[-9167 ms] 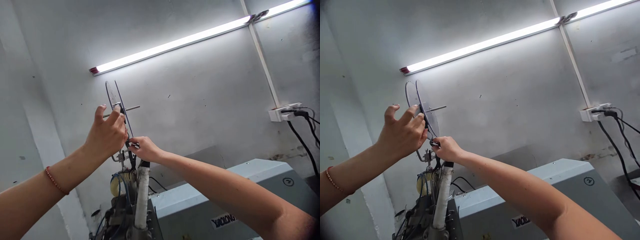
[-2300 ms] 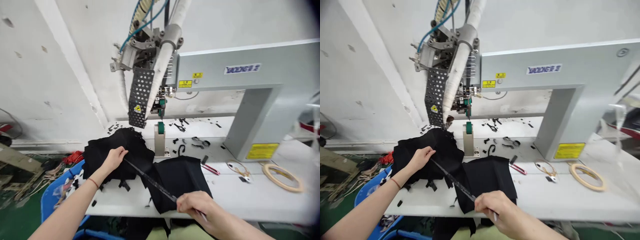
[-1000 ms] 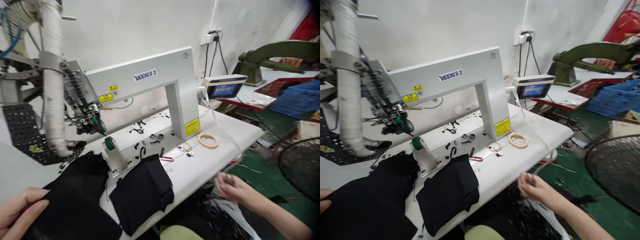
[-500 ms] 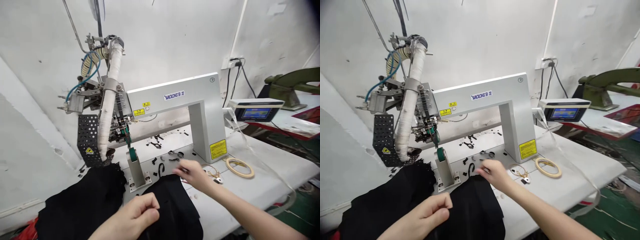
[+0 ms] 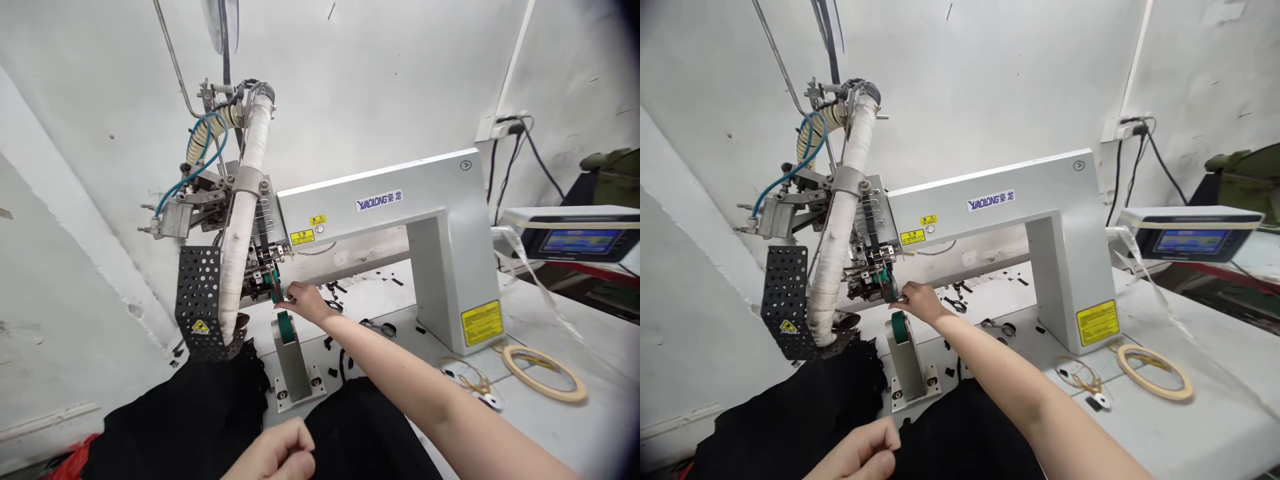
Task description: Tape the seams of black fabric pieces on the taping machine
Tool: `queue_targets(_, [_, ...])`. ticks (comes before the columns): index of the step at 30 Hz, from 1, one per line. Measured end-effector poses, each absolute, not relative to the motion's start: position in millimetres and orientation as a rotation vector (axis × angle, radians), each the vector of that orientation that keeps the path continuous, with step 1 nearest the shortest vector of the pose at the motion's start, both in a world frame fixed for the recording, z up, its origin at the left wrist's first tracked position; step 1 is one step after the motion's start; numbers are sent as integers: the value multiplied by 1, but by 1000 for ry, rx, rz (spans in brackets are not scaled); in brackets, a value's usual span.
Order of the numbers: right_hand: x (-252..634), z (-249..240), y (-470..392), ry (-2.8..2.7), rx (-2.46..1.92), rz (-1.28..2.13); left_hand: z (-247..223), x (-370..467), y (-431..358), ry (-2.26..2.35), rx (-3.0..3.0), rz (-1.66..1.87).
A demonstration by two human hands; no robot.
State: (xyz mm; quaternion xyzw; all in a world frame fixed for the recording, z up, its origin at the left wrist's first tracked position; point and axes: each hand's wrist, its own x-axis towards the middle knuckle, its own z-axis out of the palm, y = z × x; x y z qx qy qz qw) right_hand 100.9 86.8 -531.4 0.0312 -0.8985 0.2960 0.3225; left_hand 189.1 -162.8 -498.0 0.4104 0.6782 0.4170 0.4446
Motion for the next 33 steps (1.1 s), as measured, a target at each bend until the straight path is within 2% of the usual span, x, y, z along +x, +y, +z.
queue_targets(4, [161,-539,71,-2388,91,938,-489,186,-148,1682,1041,1117])
queue_targets(7, [217,-545,57,-2511,469,1759,-485,180,-138,1762,1028,1162])
queue_targets(9, [242,-543,53,-2565,489,2040,-485,174,-136,1849,970,1208])
queue_targets(10, [250,-540,54,-2575,402,2065,-486,170,-137,1851,942,1220])
queue_targets(15, [260,-520,72,-2648,52,1659,-510,152,-149,1872,752,1236])
queue_targets(20, [262,-524,81,-2696,-181,1447,-538,150,-149,2032,608,1602])
queue_targets(26, [253,-528,77,-2512,-401,1439,-540,148,-143,2132,208,1885])
queue_targets(33, [246,-517,72,-2444,-421,1539,-528,155,-135,1646,-118,2038])
